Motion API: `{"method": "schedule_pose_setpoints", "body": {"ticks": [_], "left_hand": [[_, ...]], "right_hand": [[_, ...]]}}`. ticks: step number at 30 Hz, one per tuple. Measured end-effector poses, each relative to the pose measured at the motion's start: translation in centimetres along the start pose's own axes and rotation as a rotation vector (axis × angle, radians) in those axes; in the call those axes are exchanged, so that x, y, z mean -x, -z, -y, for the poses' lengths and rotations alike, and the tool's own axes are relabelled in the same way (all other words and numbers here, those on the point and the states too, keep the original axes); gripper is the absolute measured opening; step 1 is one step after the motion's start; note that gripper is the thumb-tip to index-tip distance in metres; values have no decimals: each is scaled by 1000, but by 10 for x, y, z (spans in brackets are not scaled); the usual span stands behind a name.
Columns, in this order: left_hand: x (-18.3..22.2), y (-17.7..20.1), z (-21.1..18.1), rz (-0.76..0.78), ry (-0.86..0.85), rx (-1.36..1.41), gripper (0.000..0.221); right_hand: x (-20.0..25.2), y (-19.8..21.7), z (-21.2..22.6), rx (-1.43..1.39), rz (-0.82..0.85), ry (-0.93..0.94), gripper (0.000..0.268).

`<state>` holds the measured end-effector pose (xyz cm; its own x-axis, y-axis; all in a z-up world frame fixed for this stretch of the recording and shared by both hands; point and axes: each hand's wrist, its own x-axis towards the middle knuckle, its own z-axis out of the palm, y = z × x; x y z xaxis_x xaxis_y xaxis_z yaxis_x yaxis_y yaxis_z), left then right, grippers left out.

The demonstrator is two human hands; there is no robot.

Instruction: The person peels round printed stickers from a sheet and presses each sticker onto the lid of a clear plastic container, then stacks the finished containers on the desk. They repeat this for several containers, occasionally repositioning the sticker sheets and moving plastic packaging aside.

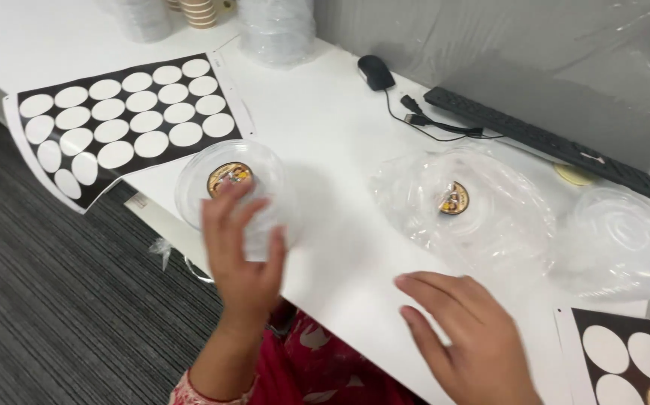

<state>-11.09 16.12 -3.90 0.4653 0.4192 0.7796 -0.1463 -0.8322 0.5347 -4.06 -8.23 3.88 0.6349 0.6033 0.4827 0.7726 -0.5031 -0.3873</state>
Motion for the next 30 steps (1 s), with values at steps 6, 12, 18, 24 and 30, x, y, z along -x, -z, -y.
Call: {"method": "schedule_pose_setpoints", "body": {"ticks": [6,12,18,24,30], "left_hand": [[13,36,114,-289,551,245,56],[3,27,157,-213,1083,669,67],[1,6,157,-87,1019,740,62],[-3,-1,139,-143,959,680,57],[-21,12,109,-115,889,625,59]], "right_hand": [[-61,-108,4,-201,116,308,27],[-105,-207,-8,-554,204,63,54],[-120,-229,-4,-916,508,-388,79],[-122,-218,-2,-1001,510,-520,80],[-123,-202,1,-1093,475,-470,83]]}}
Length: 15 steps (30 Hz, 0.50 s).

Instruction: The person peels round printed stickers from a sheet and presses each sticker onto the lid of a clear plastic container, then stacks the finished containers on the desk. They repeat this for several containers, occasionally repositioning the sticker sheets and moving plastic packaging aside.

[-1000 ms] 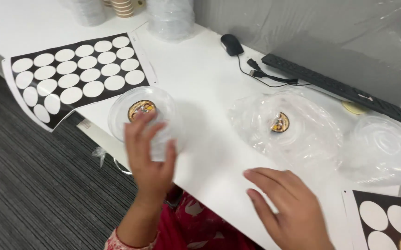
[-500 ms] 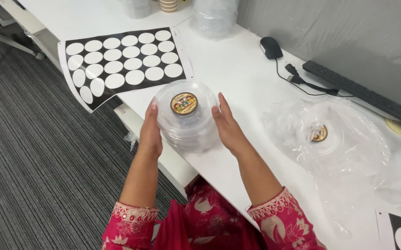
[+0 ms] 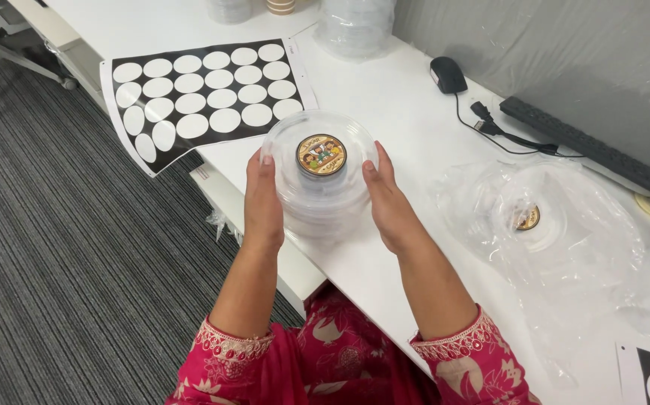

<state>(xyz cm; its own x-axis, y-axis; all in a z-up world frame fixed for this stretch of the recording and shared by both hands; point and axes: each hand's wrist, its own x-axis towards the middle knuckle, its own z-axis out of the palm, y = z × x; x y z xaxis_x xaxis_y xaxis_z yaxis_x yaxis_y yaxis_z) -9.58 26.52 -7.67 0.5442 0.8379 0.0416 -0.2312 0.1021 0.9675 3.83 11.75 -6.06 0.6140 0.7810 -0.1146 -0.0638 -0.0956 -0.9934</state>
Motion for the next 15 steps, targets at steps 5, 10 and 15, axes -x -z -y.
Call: {"method": "schedule_pose_setpoints", "body": {"ticks": [5,10,15], "left_hand": [[6,-8,-25,37,21,355,57],[28,-15,-56,62,22,376,64],[58,-28,-66,203,9,419,63]], "right_hand": [[11,2,12,-33,25,48,84],[44,15,22,-114,12,164,85],[108,37,44,-101,-165,216,91]]}}
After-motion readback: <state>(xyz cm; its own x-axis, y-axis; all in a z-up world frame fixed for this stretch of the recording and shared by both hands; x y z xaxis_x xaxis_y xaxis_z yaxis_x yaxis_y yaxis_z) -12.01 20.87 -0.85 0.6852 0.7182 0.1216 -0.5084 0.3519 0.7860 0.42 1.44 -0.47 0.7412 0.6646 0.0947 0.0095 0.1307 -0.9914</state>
